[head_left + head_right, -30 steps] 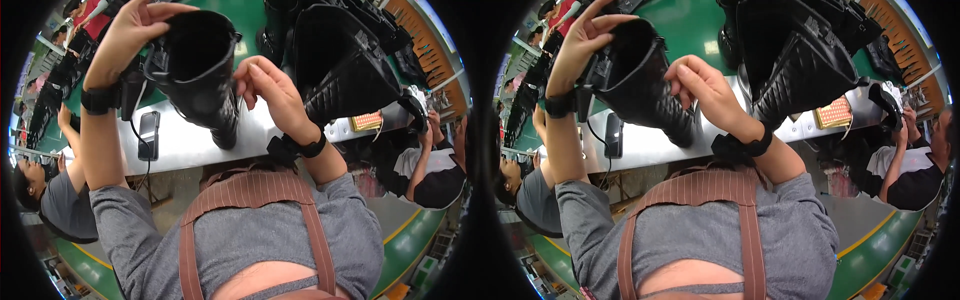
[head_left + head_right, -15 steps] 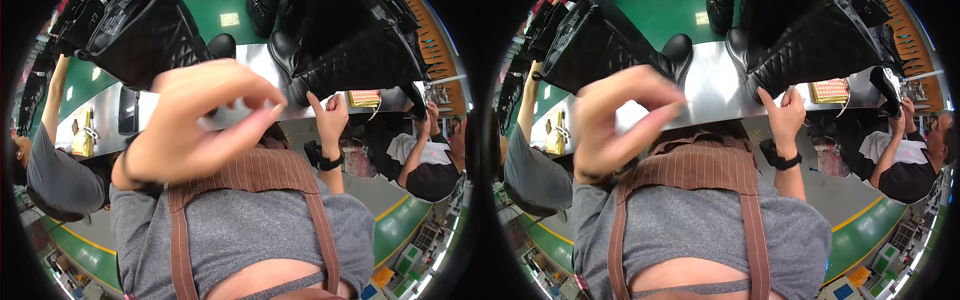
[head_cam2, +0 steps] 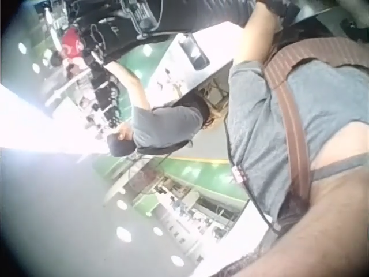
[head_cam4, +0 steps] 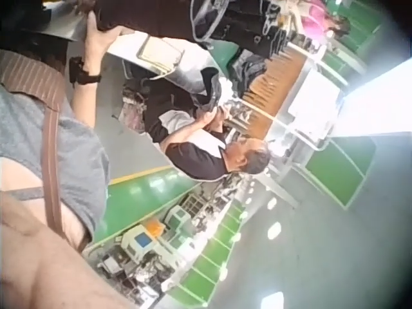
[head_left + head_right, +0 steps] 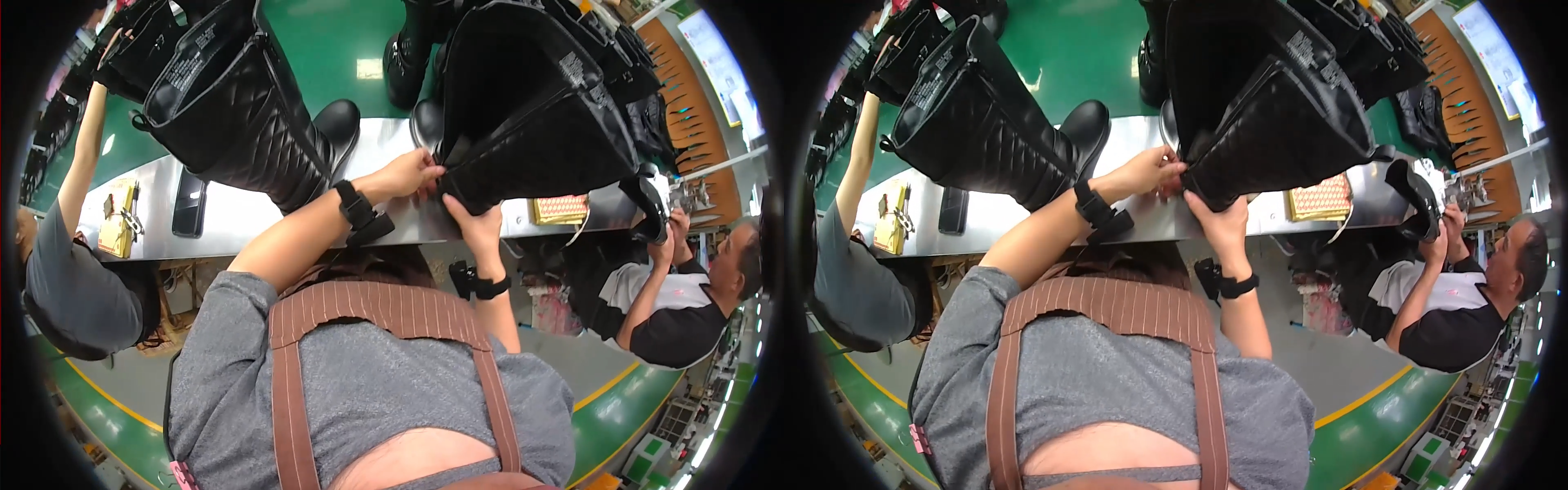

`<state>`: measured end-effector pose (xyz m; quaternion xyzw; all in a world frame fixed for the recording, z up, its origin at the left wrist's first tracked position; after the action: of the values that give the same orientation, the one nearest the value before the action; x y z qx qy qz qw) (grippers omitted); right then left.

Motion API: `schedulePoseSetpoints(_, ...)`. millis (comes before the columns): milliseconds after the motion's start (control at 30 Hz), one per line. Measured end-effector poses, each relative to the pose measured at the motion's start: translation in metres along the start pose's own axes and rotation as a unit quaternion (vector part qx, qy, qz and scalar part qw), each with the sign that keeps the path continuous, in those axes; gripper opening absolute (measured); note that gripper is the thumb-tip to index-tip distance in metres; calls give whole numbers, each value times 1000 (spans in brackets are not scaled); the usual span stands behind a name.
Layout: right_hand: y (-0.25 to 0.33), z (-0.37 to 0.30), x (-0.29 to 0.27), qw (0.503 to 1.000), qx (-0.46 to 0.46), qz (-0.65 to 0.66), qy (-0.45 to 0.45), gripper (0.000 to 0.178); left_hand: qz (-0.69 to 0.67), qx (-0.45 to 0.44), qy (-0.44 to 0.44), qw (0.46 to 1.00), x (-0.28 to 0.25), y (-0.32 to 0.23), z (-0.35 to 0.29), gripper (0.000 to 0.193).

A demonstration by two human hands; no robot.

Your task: The recorder is inspecting and cleaning black boots at a factory workstation.

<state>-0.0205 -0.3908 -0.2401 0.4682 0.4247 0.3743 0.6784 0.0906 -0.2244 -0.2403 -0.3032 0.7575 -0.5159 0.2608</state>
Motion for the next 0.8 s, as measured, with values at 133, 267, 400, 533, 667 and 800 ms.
schedulePoseSetpoints(133, 5, 1, 2, 1000, -18, 21, 12, 38, 5, 0, 77, 997, -1, 2, -8, 29)
schedulePoseSetpoints(267, 8, 0, 1, 999, -2, 29, 22, 35, 24, -28, 84, 996, -1, 3, -11, 26)
schedulePoseSetpoints(400, 7, -1, 4, 998, -5, 54, 41, 30, -18, -30, 130, 991, -4, 8, -6, 26)
schedulePoseSetpoints(533, 5, -1, 4, 1000, 0, 7, 12, 30, -95, -29, 143, 985, -5, 1, -10, 23)
schedulePoseSetpoints(667, 9, -2, 3, 999, 37, 13, -10, 29, -163, 40, 155, 974, -2, -58, -41, 23)
schedulePoseSetpoints(800, 23, -9, 8, 999, 45, -15, 14, 32, -252, 295, 129, 912, -26, -159, -104, 27)
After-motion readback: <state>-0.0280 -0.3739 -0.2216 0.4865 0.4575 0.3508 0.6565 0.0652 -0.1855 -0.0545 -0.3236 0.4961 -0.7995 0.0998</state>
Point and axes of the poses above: each hand's wrist, its own z-axis towards the middle knuckle, its own x-axis out of the palm, y = z × x, the point moved 2 cm from there along z, towards the middle knuckle, and after that the axes turned 2 degrees about -x, right-handed, at the moved point
